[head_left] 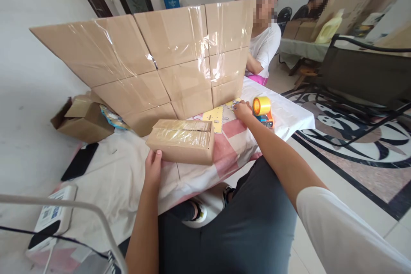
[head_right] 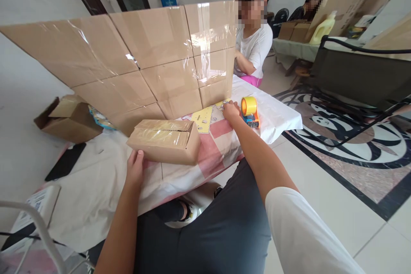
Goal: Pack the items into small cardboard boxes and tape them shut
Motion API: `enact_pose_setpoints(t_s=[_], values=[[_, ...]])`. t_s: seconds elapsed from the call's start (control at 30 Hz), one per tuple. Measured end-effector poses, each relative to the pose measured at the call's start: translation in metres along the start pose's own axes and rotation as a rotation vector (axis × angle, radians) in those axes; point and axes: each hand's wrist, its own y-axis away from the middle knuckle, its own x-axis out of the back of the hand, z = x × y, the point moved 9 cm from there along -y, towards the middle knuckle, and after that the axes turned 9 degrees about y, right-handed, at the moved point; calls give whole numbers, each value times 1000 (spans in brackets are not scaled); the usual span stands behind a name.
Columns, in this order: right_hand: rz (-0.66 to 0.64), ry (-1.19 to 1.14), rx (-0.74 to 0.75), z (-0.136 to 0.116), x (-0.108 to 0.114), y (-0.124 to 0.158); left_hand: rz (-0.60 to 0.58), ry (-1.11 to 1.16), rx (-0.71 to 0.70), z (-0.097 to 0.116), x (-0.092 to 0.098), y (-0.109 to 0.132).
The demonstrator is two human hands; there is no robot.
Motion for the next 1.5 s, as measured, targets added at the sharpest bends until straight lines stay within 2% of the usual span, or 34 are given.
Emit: enact_pose_setpoints(t_s=[0.13,0.3,0.4,0.53,0.63,0.7,0.8,0.93,1.07,1.13,1.3,1.5], values=[[27,-64,70,4,-5,4,-11,-14,-7,-2,2,-1],[63,-176,119,-3,-2,9,-8,-35,-49,3,1,-1],[109,-295,58,0,3,8,-24,-21,-40,4,-1,0],[177,-530,-92,18,15,5,-28,-59,-65,8,-1,1],[153,-750,-158,27,19,8,-29,-60,-69,9,-2,2],[111,-909,-150,26,21,17,-31,-52,-66,10,-2,2],[2,-1151,-60,9,24,40,-30,-44,-56,9,-3,3],[-240,-1400,114,-33,27,85,-23,-46,-50,9,-2,3],[-546,-1477,253,-82,17,134,-26,-42,-43,5,0,1],[-639,-1500,299,-102,12,153,-32,-24,-33,2,0,1],[-677,-1705,228,-128,1,175,-21,-21,-30,0,2,1],[-616,-1802,174,-134,0,187,-26,-14,-39,-1,2,0]])
